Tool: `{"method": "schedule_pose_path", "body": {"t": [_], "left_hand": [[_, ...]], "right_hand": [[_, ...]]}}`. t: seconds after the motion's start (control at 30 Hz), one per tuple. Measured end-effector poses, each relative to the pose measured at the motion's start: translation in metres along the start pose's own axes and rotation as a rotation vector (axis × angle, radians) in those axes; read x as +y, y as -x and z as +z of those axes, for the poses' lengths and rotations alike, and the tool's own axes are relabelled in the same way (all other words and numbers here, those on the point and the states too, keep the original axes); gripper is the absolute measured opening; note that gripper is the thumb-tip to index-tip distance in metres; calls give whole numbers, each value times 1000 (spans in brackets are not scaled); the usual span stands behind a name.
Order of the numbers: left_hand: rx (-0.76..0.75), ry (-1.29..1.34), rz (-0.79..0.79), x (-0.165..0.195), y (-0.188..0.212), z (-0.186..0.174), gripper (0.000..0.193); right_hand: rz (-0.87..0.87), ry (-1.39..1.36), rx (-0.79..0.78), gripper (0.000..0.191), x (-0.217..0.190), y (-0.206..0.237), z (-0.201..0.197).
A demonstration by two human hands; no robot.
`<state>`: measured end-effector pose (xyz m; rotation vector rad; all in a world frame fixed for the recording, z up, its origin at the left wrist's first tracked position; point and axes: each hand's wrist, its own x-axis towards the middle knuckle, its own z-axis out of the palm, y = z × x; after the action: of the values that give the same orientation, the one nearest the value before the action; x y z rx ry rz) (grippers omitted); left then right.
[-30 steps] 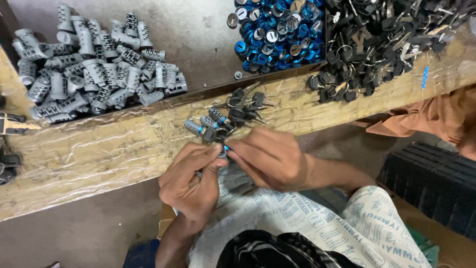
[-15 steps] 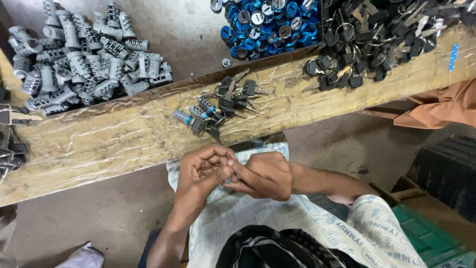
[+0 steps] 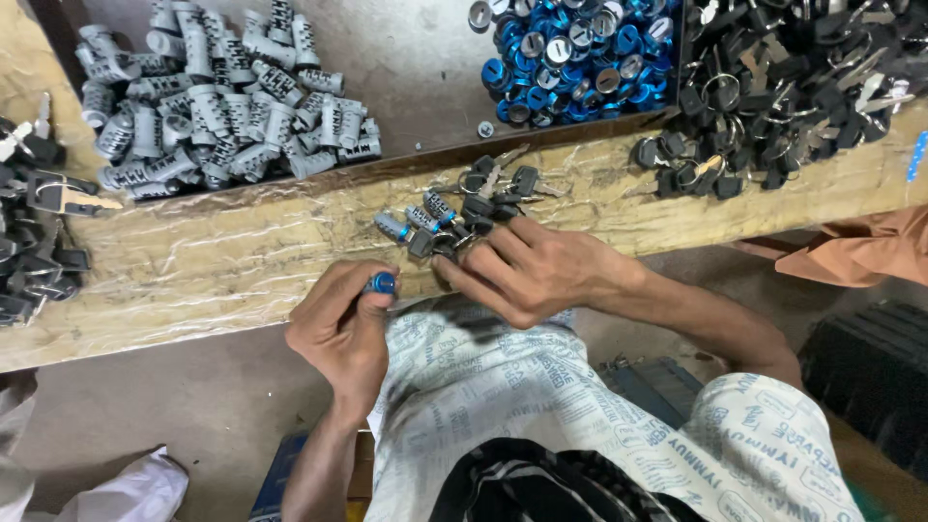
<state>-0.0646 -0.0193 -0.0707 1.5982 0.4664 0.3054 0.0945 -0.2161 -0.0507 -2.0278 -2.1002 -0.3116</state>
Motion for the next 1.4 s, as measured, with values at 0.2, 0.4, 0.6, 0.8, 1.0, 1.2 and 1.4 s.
{"method": "schedule_pose_path", "body": {"t": [0.2,0.4,0.6,0.8,1.0,1.2,1.4], "left_hand": [[-120,146,-104,-4,-35,-7,17],[-194,140,-35,-2,-47,-11,20],[-168,82,22,6,-55,-17,24],[-145,17,32,11,-58,-14,20],[-204,-90,36,19,-61,-17,15],[-306,-306,144,25,-62,-22,20],[-122,-355,355,19,-42,9,23]], "right_hand": [[448,-831,187,22,1,-15,4],[617,-922,187,26,9,-37,-22],[797,-1127,102,35,17,-48,-9],[405,-791,208,20,27,-42,-13],[183,-333,179,18,20,-46,-7],[44,29,262,27,-3,-47,7],[377,-293,451,37,-10,-55,19]]}}
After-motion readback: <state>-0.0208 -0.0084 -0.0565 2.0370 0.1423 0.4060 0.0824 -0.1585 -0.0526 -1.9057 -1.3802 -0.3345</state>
